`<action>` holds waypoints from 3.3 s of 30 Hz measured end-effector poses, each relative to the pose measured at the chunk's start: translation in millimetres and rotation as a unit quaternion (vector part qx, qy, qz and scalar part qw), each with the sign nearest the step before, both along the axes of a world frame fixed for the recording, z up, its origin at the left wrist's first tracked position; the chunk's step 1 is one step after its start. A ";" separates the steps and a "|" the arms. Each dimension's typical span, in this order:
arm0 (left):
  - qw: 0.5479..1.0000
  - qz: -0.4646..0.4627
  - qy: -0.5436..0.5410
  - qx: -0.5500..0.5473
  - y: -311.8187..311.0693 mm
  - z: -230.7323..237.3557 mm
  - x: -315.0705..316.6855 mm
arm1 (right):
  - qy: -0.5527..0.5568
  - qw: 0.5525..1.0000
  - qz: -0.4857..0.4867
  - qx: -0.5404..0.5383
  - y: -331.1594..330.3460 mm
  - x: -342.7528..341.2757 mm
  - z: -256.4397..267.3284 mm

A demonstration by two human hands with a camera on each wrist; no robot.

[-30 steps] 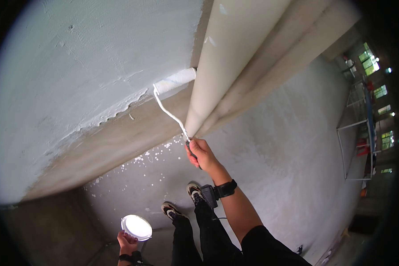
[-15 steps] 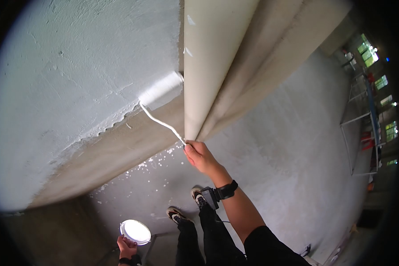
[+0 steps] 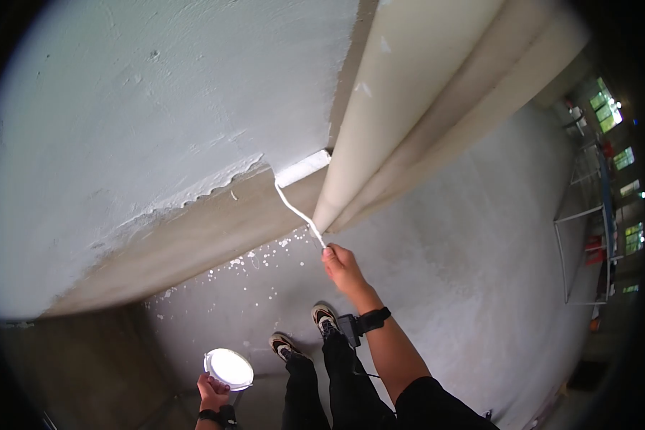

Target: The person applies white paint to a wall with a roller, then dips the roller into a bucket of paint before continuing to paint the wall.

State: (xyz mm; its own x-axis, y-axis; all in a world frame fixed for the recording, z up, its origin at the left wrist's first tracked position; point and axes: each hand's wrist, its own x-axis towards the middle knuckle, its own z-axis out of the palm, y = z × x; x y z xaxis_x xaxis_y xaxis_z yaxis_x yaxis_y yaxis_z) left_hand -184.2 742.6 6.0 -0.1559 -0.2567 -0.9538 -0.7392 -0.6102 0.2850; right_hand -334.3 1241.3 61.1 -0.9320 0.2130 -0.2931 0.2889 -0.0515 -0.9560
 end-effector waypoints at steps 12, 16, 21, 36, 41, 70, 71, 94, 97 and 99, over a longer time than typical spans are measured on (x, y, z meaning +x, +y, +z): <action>1.000 0.016 0.007 0.010 4.7 -11.4 17.7 | -0.066 0.870 -0.067 0.484 2.1 8.6 132.4; 1.000 0.000 -0.004 -0.004 1.6 -14.8 21.9 | -0.137 0.837 -0.093 0.521 -3.7 7.5 154.8; 1.000 0.005 0.004 -0.012 -4.7 -22.3 24.8 | -0.161 0.823 -0.082 0.539 -4.7 3.2 159.1; 1.000 -0.008 -0.021 0.005 -6.3 -34.9 19.5 | -0.051 0.859 -0.024 0.509 -59.9 -11.4 146.3; 1.000 -0.013 -0.009 0.017 -2.3 -28.0 16.3 | -0.080 0.856 0.038 0.509 -87.9 -17.7 155.6; 0.990 0.143 -0.018 -0.006 -24.5 -27.6 45.9 | -0.031 0.818 0.218 0.531 -228.8 -69.9 158.9; 0.988 0.149 -0.025 -0.011 -27.4 -25.4 46.6 | -0.036 0.818 0.209 0.535 -216.7 -66.0 161.8; 0.984 0.169 -0.007 -0.061 31.8 8.0 -4.2 | -0.149 0.789 0.077 0.591 44.6 -9.9 180.2; 0.985 0.166 0.000 -0.054 36.1 12.0 -8.8 | -0.126 0.796 0.058 0.589 59.6 -8.0 182.6; 0.986 0.160 0.000 -0.052 39.8 15.0 -10.8 | -0.110 0.799 0.050 0.589 70.2 -7.1 182.7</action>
